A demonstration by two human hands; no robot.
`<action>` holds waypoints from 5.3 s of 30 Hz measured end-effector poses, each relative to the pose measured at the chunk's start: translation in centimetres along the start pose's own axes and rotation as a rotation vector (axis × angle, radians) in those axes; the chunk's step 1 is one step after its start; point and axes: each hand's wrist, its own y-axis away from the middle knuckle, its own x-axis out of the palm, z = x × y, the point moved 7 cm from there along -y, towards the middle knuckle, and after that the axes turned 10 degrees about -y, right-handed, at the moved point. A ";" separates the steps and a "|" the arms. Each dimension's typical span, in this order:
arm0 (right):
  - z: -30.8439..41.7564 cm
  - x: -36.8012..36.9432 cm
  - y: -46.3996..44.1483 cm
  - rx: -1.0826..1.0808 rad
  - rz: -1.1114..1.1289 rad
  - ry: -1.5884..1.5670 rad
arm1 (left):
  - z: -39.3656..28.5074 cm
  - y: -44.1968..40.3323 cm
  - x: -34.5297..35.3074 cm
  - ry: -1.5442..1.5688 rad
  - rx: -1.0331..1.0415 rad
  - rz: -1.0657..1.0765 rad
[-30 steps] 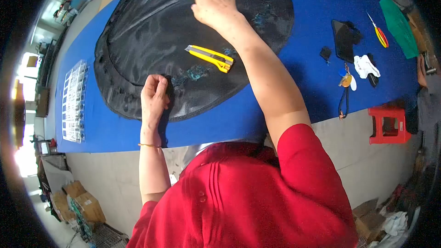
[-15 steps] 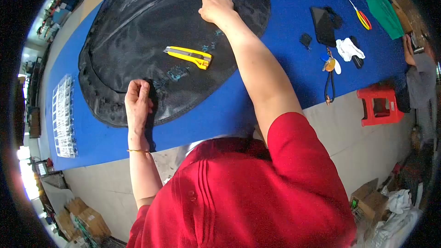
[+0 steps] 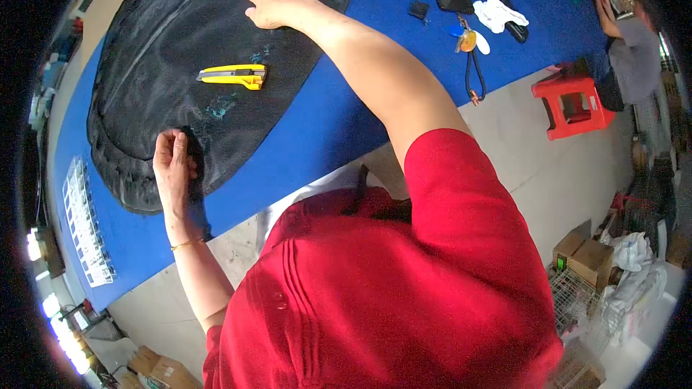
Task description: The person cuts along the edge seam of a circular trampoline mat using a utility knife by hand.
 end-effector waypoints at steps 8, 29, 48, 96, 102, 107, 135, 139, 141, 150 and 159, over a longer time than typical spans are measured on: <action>-0.9 0.0 1.0 -0.034 -0.088 -0.140 | -0.8 -0.1 -0.2 -0.157 -0.003 0.050; -7.0 -4.9 2.2 0.040 -0.110 -0.682 | -0.7 1.5 -0.2 -0.077 -0.098 -0.018; -6.3 -4.2 2.4 0.017 -0.130 -0.492 | 0.3 1.0 -0.2 0.048 -0.106 -0.018; -3.3 -2.6 3.0 -0.035 0.268 -0.280 | 2.8 1.7 -10.9 -0.815 -0.003 -0.538; -3.1 -2.8 3.1 0.008 0.267 -0.202 | 3.4 0.2 -9.9 -0.792 -0.071 -0.291; -3.4 -2.7 3.2 0.029 0.284 -0.237 | 4.7 -0.3 -9.5 -0.765 0.024 -0.326; -3.9 -2.6 4.8 0.078 0.309 -0.275 | 6.9 -2.7 -8.0 -0.934 0.119 -0.307; -4.6 -1.9 5.3 0.017 0.238 -0.276 | 6.9 -2.6 -8.0 -0.904 0.122 -0.290; -4.7 -1.1 5.4 -0.005 0.215 -0.260 | 6.7 -2.6 -8.3 -0.891 0.122 -0.297; -2.7 -1.7 6.6 -0.033 0.049 -0.018 | -0.3 -3.8 -6.6 -0.703 0.261 -0.427; -2.5 -2.2 6.6 -0.056 0.003 -0.057 | -4.2 -7.4 -1.8 -0.399 0.192 -0.249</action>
